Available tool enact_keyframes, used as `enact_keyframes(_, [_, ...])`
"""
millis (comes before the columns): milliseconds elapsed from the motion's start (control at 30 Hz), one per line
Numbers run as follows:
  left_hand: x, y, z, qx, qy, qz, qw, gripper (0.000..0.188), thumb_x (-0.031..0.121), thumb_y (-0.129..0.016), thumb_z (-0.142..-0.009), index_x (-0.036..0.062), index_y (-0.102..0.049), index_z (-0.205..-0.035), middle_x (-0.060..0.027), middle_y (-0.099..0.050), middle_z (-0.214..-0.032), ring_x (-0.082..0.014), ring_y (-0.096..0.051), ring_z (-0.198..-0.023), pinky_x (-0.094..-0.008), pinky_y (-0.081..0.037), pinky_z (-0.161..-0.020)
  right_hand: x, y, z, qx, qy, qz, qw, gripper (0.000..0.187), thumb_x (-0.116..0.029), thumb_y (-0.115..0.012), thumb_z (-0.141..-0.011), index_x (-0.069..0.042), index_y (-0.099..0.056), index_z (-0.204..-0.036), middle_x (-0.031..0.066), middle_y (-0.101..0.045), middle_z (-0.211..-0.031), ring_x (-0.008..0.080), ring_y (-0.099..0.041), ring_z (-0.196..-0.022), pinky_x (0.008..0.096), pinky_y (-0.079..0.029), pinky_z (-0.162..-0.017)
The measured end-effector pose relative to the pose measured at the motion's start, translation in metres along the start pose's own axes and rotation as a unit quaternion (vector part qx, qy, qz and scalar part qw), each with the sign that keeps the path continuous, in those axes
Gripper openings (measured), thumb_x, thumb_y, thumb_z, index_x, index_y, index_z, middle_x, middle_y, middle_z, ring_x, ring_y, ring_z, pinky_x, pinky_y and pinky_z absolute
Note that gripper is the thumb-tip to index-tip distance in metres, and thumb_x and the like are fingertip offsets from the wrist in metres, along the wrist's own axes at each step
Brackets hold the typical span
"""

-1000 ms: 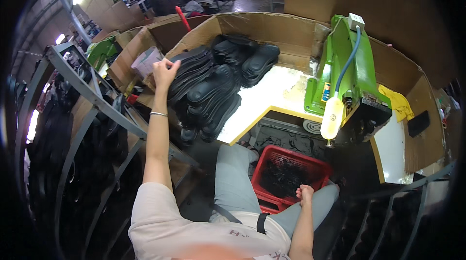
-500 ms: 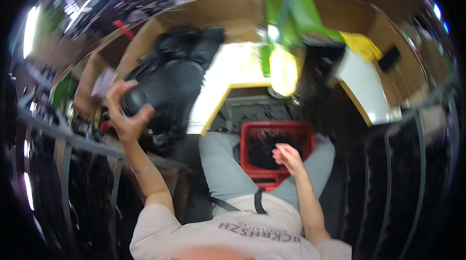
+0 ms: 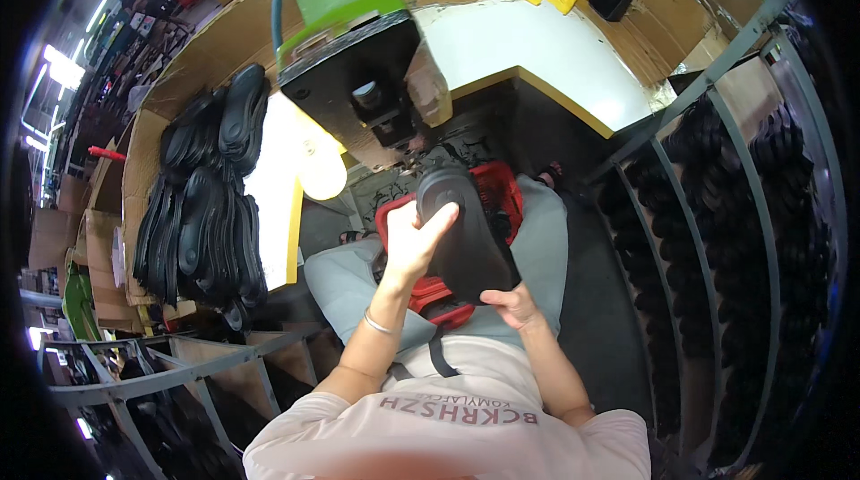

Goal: The recorder uses a grinding or buffing machine to smooth the edges and surfaces of black shoe soles.

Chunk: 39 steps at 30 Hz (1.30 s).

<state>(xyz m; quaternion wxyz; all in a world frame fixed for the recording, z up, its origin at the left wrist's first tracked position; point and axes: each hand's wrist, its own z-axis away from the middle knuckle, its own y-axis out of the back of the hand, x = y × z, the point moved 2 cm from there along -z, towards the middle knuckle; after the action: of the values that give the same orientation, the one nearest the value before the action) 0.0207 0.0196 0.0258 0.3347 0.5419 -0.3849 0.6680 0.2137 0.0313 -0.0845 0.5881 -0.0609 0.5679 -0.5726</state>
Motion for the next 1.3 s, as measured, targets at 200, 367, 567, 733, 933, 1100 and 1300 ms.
enact_keyframes(200, [0.019, 0.004, -0.019, 0.039, -0.079, 0.002, 0.996, 0.007, 0.005, -0.067, -0.082, -0.0014, -0.066, -0.081, 0.0000, -0.062, -0.072, -0.0034, -0.051, -0.062, -0.0195, -0.041, -0.054, 0.013, -0.014, -0.005, -0.035, -0.002, -0.035, 0.999, 0.061, 0.000, -0.069, -0.068, -0.006, -0.048, -0.126, 0.0096, -0.059, -0.113, 0.0234, -0.060, -0.096, 0.0388, -0.052, -0.071])
enact_keyframes(367, [0.007, 0.008, -0.007, 0.068, -0.057, 0.098, 0.991, 0.020, 0.001, -0.067, -0.079, -0.0071, -0.063, -0.097, -0.0059, -0.065, -0.087, -0.0091, -0.058, -0.074, -0.0217, -0.047, -0.068, -0.036, -0.009, 0.011, 0.130, 0.071, -0.050, 0.988, 0.060, 0.008, -0.058, -0.069, 0.004, -0.046, -0.127, 0.0180, -0.054, -0.124, 0.0291, -0.055, -0.112, 0.0410, -0.047, -0.093])
enact_keyframes(567, [0.002, 0.017, -0.013, 0.063, -0.072, 0.098, 0.991, 0.020, 0.001, -0.067, -0.077, -0.0066, -0.064, -0.095, -0.0060, -0.064, -0.086, -0.0100, -0.057, -0.076, -0.0236, -0.047, -0.071, -0.142, -0.021, -0.038, 0.138, 0.242, 0.088, 0.956, 0.031, -0.003, -0.056, -0.083, 0.003, -0.055, -0.114, 0.0092, -0.062, -0.105, 0.0180, -0.060, -0.097, 0.0298, -0.046, -0.088])
enact_keyframes(733, [-0.005, 0.052, -0.016, 0.100, -0.122, 0.099, 0.983, 0.027, 0.001, -0.068, -0.075, -0.0042, -0.061, -0.100, -0.0072, -0.063, -0.091, -0.0136, -0.058, -0.081, -0.0265, -0.047, -0.075, -0.168, -0.061, -0.090, 0.067, 0.236, 0.099, 0.964, 0.024, -0.005, -0.062, -0.083, 0.001, -0.056, -0.105, 0.0085, -0.063, -0.097, 0.0152, -0.062, -0.086, 0.0268, -0.049, -0.080])
enact_keyframes(933, [0.001, 0.110, 0.002, 0.141, -0.119, 0.145, 0.972, 0.025, -0.003, -0.065, -0.075, -0.0079, -0.060, -0.100, -0.0105, -0.065, -0.090, -0.0145, -0.061, -0.081, -0.0258, -0.048, -0.075, -0.125, -0.103, -0.101, 0.054, 0.267, 0.079, 0.959, 0.027, -0.003, -0.064, -0.079, 0.002, -0.055, -0.104, 0.0086, -0.062, -0.096, 0.0143, -0.060, -0.086, 0.0270, -0.048, -0.080])
enact_keyframes(1100, [-0.014, 0.150, 0.030, 0.171, -0.070, 0.107, 0.977, 0.027, -0.003, -0.064, -0.075, -0.0075, -0.058, -0.101, -0.0093, -0.063, -0.090, -0.0132, -0.059, -0.082, -0.0246, -0.046, -0.077, -0.100, -0.131, -0.100, 0.004, 0.262, 0.157, 0.952, 0.035, 0.000, -0.065, -0.076, 0.003, -0.053, -0.109, 0.0059, -0.060, -0.101, 0.0118, -0.057, -0.090, 0.0255, -0.045, -0.083])
enact_keyframes(1300, [-0.034, 0.142, 0.069, -0.039, 0.032, 0.081, 0.995, 0.030, 0.000, -0.076, -0.070, -0.0053, -0.062, -0.096, -0.0085, -0.066, -0.088, -0.0122, -0.061, -0.080, -0.0263, -0.050, -0.071, -0.089, -0.147, -0.107, -0.050, 0.223, 0.233, 0.945, 0.031, 0.002, -0.069, -0.074, 0.001, -0.057, -0.102, 0.0037, -0.062, -0.095, 0.0101, -0.058, -0.086, 0.0240, -0.046, -0.079])
